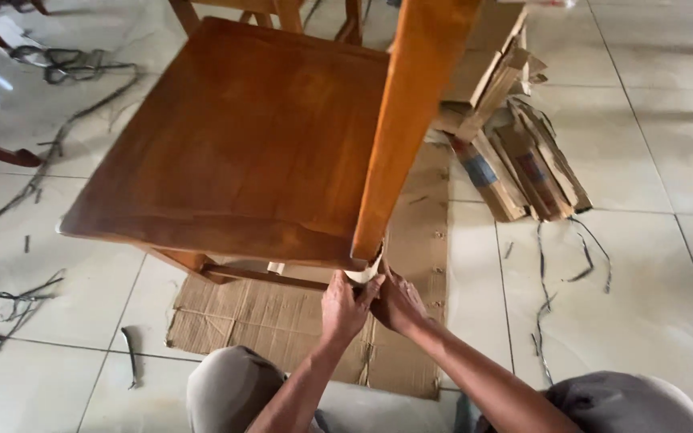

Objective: Wrap a wooden chair leg with protective paper and secure it with plastic ties

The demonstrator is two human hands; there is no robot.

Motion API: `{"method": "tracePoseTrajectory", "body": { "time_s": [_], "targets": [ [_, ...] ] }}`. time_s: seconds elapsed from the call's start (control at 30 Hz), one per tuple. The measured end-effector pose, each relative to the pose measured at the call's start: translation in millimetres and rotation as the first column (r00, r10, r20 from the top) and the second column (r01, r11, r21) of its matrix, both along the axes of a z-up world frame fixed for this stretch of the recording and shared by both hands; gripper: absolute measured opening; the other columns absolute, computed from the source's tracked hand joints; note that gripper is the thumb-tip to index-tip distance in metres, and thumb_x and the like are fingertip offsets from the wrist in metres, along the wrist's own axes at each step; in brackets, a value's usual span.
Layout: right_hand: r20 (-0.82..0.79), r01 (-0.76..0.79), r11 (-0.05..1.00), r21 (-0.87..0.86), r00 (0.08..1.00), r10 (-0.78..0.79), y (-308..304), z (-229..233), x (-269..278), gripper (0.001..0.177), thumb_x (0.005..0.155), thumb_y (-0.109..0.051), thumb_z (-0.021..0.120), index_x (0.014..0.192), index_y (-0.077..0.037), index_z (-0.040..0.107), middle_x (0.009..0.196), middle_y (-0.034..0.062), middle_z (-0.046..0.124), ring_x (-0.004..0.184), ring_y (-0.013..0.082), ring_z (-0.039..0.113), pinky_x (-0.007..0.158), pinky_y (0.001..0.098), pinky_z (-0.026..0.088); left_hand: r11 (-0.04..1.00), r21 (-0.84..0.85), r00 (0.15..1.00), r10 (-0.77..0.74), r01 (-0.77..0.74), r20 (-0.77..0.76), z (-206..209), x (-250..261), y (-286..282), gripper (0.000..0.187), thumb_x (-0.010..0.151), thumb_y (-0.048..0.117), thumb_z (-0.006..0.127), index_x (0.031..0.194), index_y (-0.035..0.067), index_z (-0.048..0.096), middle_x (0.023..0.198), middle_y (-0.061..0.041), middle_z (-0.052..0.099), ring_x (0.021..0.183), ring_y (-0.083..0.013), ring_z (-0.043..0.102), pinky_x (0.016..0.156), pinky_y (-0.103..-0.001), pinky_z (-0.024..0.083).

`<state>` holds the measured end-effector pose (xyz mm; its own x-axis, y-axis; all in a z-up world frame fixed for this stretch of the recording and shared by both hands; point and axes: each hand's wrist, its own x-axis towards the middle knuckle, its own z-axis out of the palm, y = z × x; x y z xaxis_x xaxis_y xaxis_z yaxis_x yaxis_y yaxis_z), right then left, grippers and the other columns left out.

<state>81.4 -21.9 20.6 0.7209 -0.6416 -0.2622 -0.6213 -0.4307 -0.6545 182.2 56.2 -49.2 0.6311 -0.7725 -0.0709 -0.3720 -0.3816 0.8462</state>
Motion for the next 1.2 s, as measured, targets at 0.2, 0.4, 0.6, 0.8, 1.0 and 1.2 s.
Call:
{"method": "tracePoseTrajectory", "body": {
  "time_s": [0.2, 0.4, 0.6, 0.8, 1.0, 1.2],
  "targets": [
    [0.023, -0.006, 1.000, 0.021, 1.000, 0.005, -4.7, -31.8, -10.7, 0.085, 0.081, -0.007, 0.063, 0.156, -0.002, 0.025, 0.131, 0.0294, 0.064, 0.112, 0.0547, 0.066, 0.091, 0.0674, 0.053, 0.982, 0.155, 0.994, 0.105, -0.105, 0.013, 7.9, -15.4, -4.9, 0.083, 0.092, 0.070, 0.058, 0.147, 0.010, 0.041, 0.131, -0.020, 0.065, 0.115, -0.0482, 0.066, 0.100, -0.066, 0.051],
    [0.065, 0.020, 1.000, 0.012, 0.998, -0.020, 5.0, -20.5, -14.9, 0.083, 0.080, -0.006, 0.063, 0.156, -0.003, 0.030, 0.134, 0.0272, 0.062, 0.113, 0.0545, 0.065, 0.091, 0.0682, 0.053, 0.982, 0.151, 0.991, 0.124, -0.115, -0.046, -3.4, -19.4, -0.3, 0.098, 0.087, 0.069, 0.063, 0.158, 0.010, 0.030, 0.149, -0.017, 0.055, 0.119, -0.0513, 0.062, 0.101, -0.070, 0.049],
    [0.055, 0.030, 0.999, 0.018, 0.998, -0.031, -5.4, -42.3, -31.0, 0.089, 0.085, -0.019, 0.071, 0.159, -0.005, 0.024, 0.139, 0.0219, 0.060, 0.113, 0.0500, 0.067, 0.093, 0.0634, 0.053, 0.982, 0.090, 0.981, 0.171, -0.163, -0.095, -23.4, -20.0, 0.6, 0.090, 0.083, 0.064, 0.075, 0.145, 0.009, 0.041, 0.133, -0.024, 0.062, 0.119, -0.0520, 0.062, 0.101, -0.068, 0.050],
    [0.029, 0.058, 0.998, 0.037, 0.998, -0.059, -5.7, -63.4, -44.5, 0.090, 0.089, -0.035, 0.073, 0.160, -0.007, 0.025, 0.141, 0.0202, 0.060, 0.111, 0.0415, 0.072, 0.092, 0.0581, 0.056, 0.963, 0.088, 0.955, 0.265, -0.255, -0.133, -22.3, -23.4, -1.5, 0.107, 0.068, 0.056, 0.091, 0.150, 0.013, 0.037, 0.145, -0.018, 0.056, 0.130, -0.0463, 0.057, 0.107, -0.066, 0.048],
    [0.023, 0.057, 0.997, 0.052, 0.998, -0.059, -11.1, -93.8, -52.0, 0.089, 0.092, -0.045, 0.070, 0.160, -0.007, 0.027, 0.140, 0.0172, 0.062, 0.110, 0.0367, 0.074, 0.092, 0.0550, 0.057, 0.971, 0.029, 0.953, 0.238, -0.237, -0.189, -27.2, -26.6, 4.0, 0.101, 0.075, 0.040, 0.091, 0.152, 0.004, 0.036, 0.146, -0.023, 0.054, 0.134, -0.0489, 0.054, 0.110, -0.069, 0.044],
    [0.198, 0.016, 1.000, -0.005, 0.980, -0.015, -2.8, -77.9, -45.8, 0.071, 0.096, -0.036, 0.070, 0.154, -0.012, 0.037, 0.131, 0.0206, 0.065, 0.104, 0.0452, 0.073, 0.086, 0.0584, 0.059, 0.975, 0.136, 0.978, 0.189, -0.176, -0.088, -19.0, -33.7, 9.9, 0.087, 0.087, 0.062, 0.069, 0.150, 0.012, 0.036, 0.147, -0.015, 0.052, 0.128, -0.0451, 0.059, 0.105, -0.066, 0.050]
  ]
}}
